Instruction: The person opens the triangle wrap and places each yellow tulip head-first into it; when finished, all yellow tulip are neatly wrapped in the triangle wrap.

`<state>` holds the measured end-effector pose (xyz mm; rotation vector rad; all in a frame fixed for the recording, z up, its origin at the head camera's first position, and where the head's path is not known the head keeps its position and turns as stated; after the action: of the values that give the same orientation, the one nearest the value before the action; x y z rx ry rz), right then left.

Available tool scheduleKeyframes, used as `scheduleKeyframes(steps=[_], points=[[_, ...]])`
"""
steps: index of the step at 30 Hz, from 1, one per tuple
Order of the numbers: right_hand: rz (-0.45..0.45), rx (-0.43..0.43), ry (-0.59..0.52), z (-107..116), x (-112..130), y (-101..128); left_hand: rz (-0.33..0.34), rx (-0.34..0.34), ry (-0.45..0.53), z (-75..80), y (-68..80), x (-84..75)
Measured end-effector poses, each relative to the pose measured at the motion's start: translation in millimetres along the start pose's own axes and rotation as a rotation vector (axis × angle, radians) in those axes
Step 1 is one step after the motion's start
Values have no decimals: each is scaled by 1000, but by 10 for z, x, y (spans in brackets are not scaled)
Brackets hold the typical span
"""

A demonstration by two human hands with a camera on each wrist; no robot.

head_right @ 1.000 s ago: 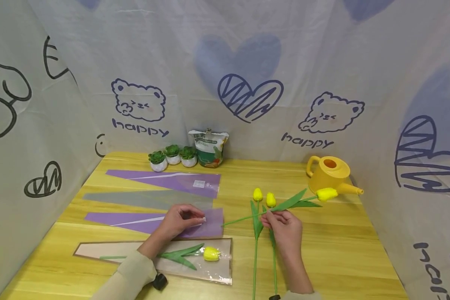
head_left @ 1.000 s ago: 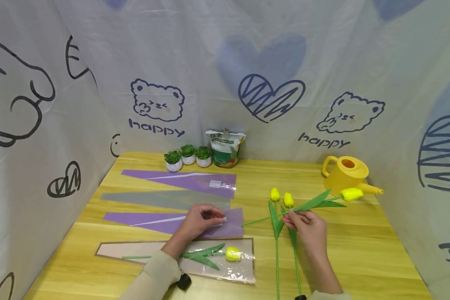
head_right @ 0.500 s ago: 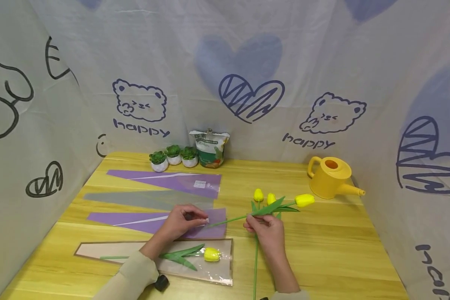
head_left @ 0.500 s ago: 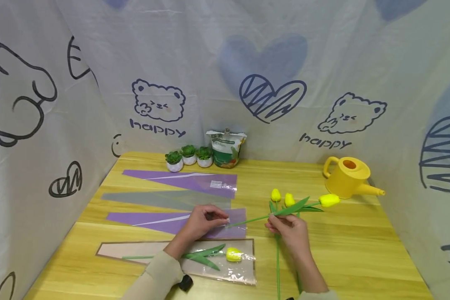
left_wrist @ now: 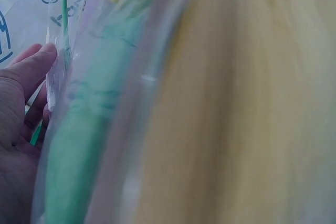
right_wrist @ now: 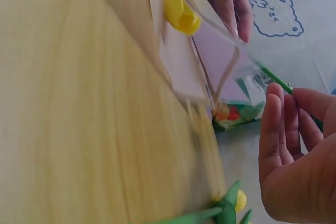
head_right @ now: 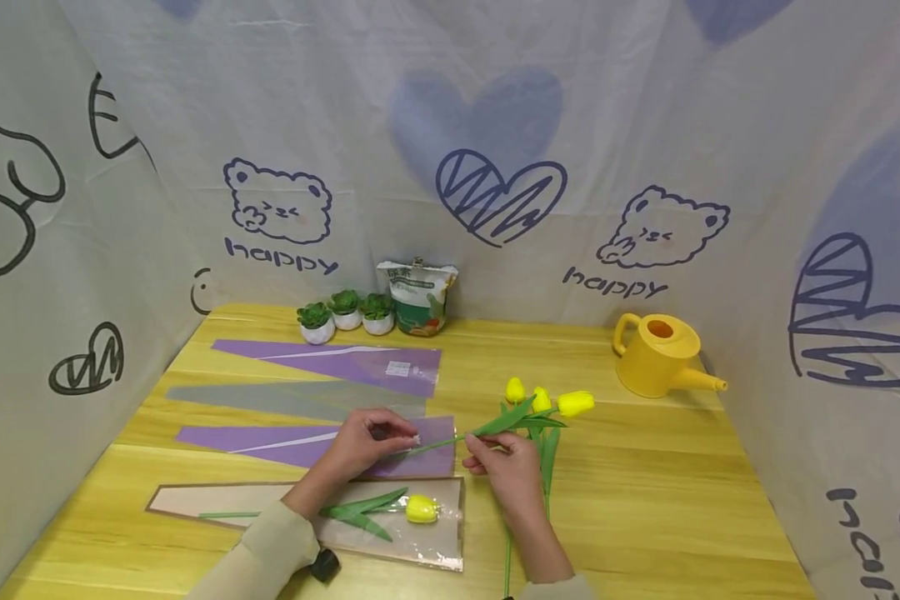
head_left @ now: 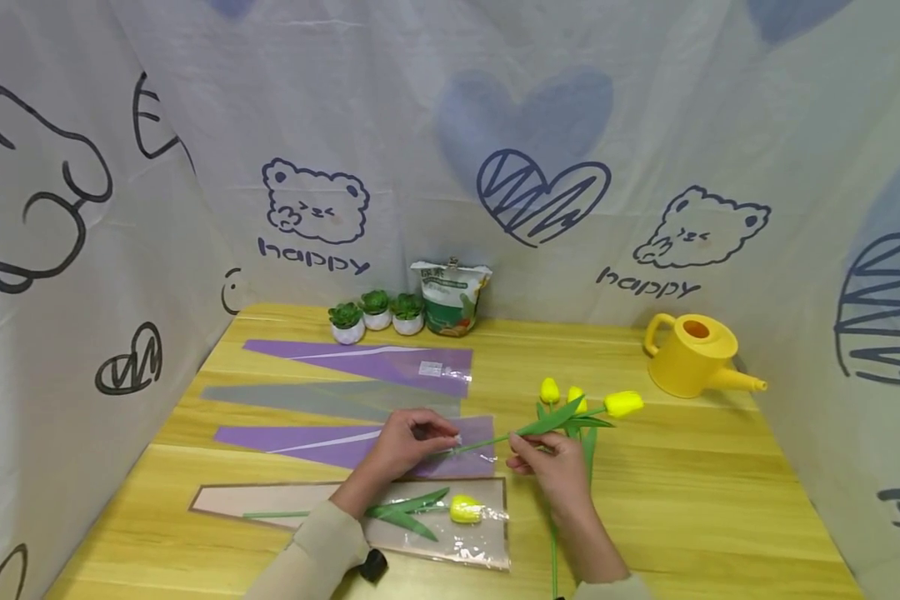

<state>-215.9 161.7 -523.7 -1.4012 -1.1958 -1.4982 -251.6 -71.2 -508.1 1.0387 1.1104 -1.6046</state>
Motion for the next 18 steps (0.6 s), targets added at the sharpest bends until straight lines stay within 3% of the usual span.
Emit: scheduleKeyframes(steps=[18], points=[[-51, 25, 57, -183, -97, 37, -17, -29, -9, -49, 5, 0]])
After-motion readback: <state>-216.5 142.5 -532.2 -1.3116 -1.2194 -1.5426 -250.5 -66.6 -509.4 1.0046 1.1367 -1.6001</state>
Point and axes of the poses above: each hand's wrist, its own y-axis away from the middle knuckle, its own z-axis out of the back of the hand, x = y × z, the point moved 6 cm from there along -y, towards the middle knuckle, and after that the axes turned 9 degrees about -x, right-handed, at the moved point
